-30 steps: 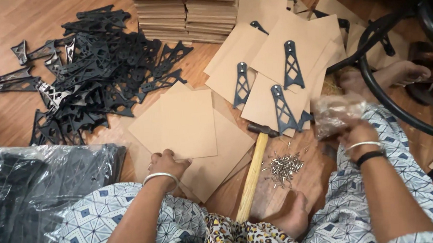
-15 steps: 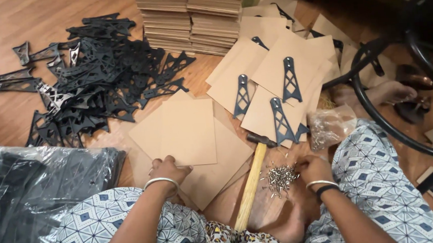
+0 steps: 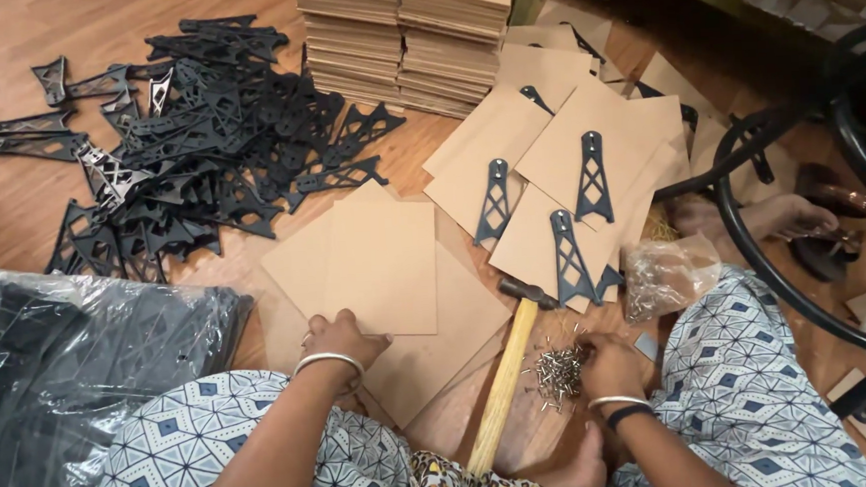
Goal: Hammering plastic support components into cardboard sheets to create display or packaging stands.
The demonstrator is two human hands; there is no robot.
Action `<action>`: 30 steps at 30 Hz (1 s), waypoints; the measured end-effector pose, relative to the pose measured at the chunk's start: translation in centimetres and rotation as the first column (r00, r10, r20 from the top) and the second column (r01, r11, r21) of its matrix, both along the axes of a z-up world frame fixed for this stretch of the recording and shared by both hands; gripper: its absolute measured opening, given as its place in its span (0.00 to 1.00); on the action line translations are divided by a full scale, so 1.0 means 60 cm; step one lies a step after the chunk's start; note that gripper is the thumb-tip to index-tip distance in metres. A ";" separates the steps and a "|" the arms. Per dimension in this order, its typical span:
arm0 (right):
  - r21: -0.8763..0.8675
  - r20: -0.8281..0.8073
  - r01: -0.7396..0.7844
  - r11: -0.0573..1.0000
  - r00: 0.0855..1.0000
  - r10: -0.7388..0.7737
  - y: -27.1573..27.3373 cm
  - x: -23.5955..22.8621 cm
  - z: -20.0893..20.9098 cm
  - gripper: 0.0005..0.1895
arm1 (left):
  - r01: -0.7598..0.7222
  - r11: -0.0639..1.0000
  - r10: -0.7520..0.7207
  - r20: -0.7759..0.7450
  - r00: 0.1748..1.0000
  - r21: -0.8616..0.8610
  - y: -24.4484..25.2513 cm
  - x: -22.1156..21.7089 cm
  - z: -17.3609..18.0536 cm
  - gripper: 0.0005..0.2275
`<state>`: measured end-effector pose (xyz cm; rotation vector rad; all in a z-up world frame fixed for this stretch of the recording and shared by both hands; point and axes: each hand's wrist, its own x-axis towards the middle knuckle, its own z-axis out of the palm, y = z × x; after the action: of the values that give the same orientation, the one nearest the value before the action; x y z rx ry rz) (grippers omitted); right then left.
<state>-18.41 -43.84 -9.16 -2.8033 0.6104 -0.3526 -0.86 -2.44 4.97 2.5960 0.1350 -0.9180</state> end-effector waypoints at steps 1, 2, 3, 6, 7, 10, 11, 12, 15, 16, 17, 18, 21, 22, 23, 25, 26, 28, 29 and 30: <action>0.006 0.053 -0.056 0.998 0.997 0.056 -0.002 0.002 -0.007 0.15 | 0.007 1.000 -0.007 0.002 1.000 0.005 0.001 0.000 -0.002 0.37; 0.006 0.051 -0.060 0.998 0.997 0.059 0.003 0.009 0.011 0.15 | 0.003 1.000 -0.003 0.001 1.000 0.005 0.001 0.001 -0.002 0.37; 0.036 0.036 0.025 0.999 0.999 -0.026 0.008 0.017 0.029 0.13 | 0.003 1.000 -0.003 0.007 1.000 -0.006 0.001 0.000 -0.001 0.37; 0.031 0.062 0.063 0.998 0.996 -0.065 0.018 0.026 0.047 0.14 | -0.002 1.000 0.002 -0.002 1.000 -0.002 -0.003 -0.002 0.003 0.37; -0.002 0.108 0.021 1.000 0.994 -0.020 0.021 0.029 0.048 0.16 | -0.004 1.000 0.004 -0.014 1.000 0.013 -0.004 0.000 0.007 0.38; 0.003 0.072 -0.150 0.989 0.986 0.149 0.028 0.025 0.040 0.19 | -0.019 1.000 0.020 -0.025 1.000 0.008 -0.006 0.001 0.009 0.37; 0.002 0.070 -0.150 0.989 0.986 0.150 0.024 0.024 0.048 0.19 | -0.020 1.000 0.020 -0.027 0.999 0.007 -0.007 0.001 0.012 0.37; 0.057 0.082 -0.072 0.996 0.994 0.067 0.020 0.022 0.057 0.18 | -0.012 1.000 0.012 -0.025 1.000 0.006 -0.008 -0.001 0.014 0.37; 0.133 0.106 0.081 0.988 0.990 -0.096 0.010 0.015 0.105 0.14 | -0.019 1.000 0.019 -0.036 0.999 0.009 -0.021 -0.002 0.014 0.37; 0.160 0.129 0.146 0.976 0.977 -0.168 0.009 0.028 0.124 0.12 | -0.041 0.999 0.042 -0.039 0.998 0.015 -0.021 0.006 0.015 0.38; 0.159 0.139 0.132 0.978 0.978 -0.154 0.009 0.014 0.126 0.12 | -0.054 0.998 0.054 -0.029 0.998 0.012 -0.031 0.001 -0.002 0.38; 0.187 0.183 0.129 0.974 0.969 -0.163 0.013 0.021 0.126 0.13 | -0.017 0.999 0.018 -0.027 0.999 0.043 -0.034 0.005 -0.016 0.36; 0.272 0.203 0.077 0.959 0.970 -0.135 0.031 0.076 0.088 0.14 | 0.003 0.997 -0.001 -0.022 1.000 0.082 -0.044 0.013 -0.013 0.35; 0.311 0.150 0.087 0.946 0.979 -0.139 0.038 0.084 0.070 0.15 | 0.037 0.996 -0.034 -0.048 0.998 0.078 -0.051 0.006 -0.009 0.35; 0.318 0.155 0.054 0.947 0.982 -0.108 0.077 0.120 0.074 0.15 | 0.004 0.996 -0.001 -0.041 0.999 0.085 -0.042 0.003 0.017 0.35; 0.224 0.174 -0.131 0.966 0.980 0.093 0.135 0.167 0.092 0.13 | 0.057 0.998 -0.057 -0.039 0.998 0.020 -0.049 -0.005 0.067 0.39; 0.221 0.177 -0.147 0.964 0.978 0.108 0.193 0.211 0.126 0.13 | 0.042 0.999 -0.042 -0.035 0.999 0.017 -0.050 -0.004 0.066 0.39; 0.163 -0.035 -0.177 0.971 0.982 0.185 0.314 0.291 0.190 0.11 | 0.051 0.995 -0.059 -0.095 0.994 -0.087 -0.050 -0.003 0.059 0.44; 0.163 -0.035 -0.190 0.968 0.979 0.199 0.341 0.345 0.183 0.11 | 0.037 0.996 -0.045 -0.096 0.994 -0.087 -0.043 0.003 0.062 0.44; 0.129 0.010 -0.347 0.929 0.937 0.349 0.364 0.395 0.177 0.10 | 0.050 0.989 -0.067 -0.118 0.991 -0.140 -0.039 0.007 0.065 0.45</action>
<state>5.31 -21.99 1.44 -2.7171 0.1227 -0.2141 -0.44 -4.80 8.85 2.4296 0.0278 -1.0689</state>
